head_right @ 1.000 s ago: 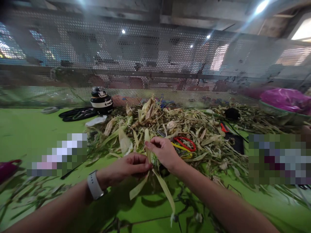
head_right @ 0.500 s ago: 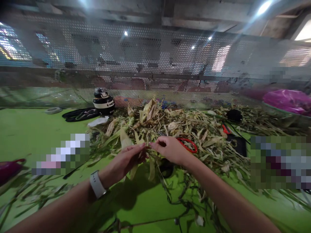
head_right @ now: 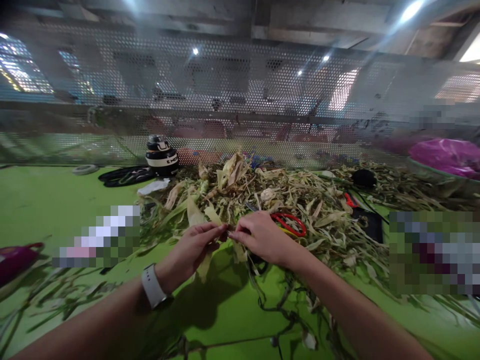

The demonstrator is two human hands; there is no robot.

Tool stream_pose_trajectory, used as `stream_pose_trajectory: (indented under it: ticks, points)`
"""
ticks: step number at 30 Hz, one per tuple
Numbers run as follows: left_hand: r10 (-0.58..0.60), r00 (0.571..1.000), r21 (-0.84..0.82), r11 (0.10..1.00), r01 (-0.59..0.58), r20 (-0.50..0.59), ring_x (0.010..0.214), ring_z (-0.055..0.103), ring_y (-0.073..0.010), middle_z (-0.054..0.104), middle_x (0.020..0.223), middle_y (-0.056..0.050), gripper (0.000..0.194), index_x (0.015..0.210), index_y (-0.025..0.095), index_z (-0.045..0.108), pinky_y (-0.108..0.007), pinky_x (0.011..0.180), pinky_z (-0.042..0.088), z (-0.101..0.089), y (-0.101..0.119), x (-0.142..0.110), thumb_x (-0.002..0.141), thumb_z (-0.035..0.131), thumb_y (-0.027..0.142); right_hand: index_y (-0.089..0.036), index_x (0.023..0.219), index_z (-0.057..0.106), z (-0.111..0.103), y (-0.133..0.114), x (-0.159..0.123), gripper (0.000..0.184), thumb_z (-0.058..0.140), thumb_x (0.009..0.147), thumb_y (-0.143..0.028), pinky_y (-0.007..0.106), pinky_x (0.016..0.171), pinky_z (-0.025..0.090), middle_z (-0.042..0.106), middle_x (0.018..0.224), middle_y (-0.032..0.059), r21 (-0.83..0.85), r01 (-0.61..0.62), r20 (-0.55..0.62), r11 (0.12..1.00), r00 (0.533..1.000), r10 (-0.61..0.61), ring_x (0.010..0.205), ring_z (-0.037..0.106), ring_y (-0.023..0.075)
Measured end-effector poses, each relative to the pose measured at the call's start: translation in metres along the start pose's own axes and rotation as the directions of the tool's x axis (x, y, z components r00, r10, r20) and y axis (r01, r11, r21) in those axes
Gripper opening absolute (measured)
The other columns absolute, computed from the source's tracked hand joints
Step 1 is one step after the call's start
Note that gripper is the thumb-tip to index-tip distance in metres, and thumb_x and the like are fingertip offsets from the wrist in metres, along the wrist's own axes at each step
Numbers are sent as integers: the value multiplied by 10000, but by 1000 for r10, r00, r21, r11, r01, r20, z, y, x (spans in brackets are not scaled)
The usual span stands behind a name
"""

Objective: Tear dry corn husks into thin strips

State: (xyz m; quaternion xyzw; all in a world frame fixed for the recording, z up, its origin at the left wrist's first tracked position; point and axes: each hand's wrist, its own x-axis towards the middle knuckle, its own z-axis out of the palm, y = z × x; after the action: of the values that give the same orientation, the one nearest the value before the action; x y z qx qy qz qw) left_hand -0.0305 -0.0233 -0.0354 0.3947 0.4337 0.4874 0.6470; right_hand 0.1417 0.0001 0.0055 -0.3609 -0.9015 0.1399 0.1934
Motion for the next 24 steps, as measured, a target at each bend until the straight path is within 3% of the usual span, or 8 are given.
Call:
stream_pose_trajectory:
  ticks: [6,11,15,21,24]
  points:
    - [-43,997,-161,986,31,-71,548,507,-58,627,640,-24,121,661,109,673,-141,488,365,4,-3,3,623,714,215,-160,724,590,0,-4,0,238,480,861,-320,271,713,335,596,705,33,-82,38,47,996,998,-34,722,513,155]
    - [-163,987,-315,937,151,-13,604,588,-104,655,700,-45,102,724,125,656,-173,508,429,4,4,3,732,604,212,-163,755,540,-5,4,0,246,419,880,-337,224,592,341,583,717,20,22,-136,-8,990,991,136,650,505,127]
    - [-185,979,-274,940,203,88,602,598,-103,653,696,-35,125,813,135,644,-177,508,435,3,5,-1,742,589,223,-169,742,514,-5,9,0,237,400,886,-318,213,544,313,558,642,-8,54,-213,-11,975,977,214,583,486,111]
    - [-119,976,-139,980,145,180,570,600,-122,642,672,-34,261,886,144,620,-187,449,396,4,4,-6,740,594,359,-168,744,510,-3,7,2,207,422,878,-299,207,537,301,534,638,-15,58,-188,-21,980,982,190,579,465,105]
    - [-82,982,-110,989,101,168,562,598,-129,645,675,-44,258,833,140,616,-194,438,388,4,3,-6,756,559,379,-168,737,509,-3,6,1,214,425,877,-306,206,531,296,525,630,-19,57,-180,-22,982,983,181,564,448,100]
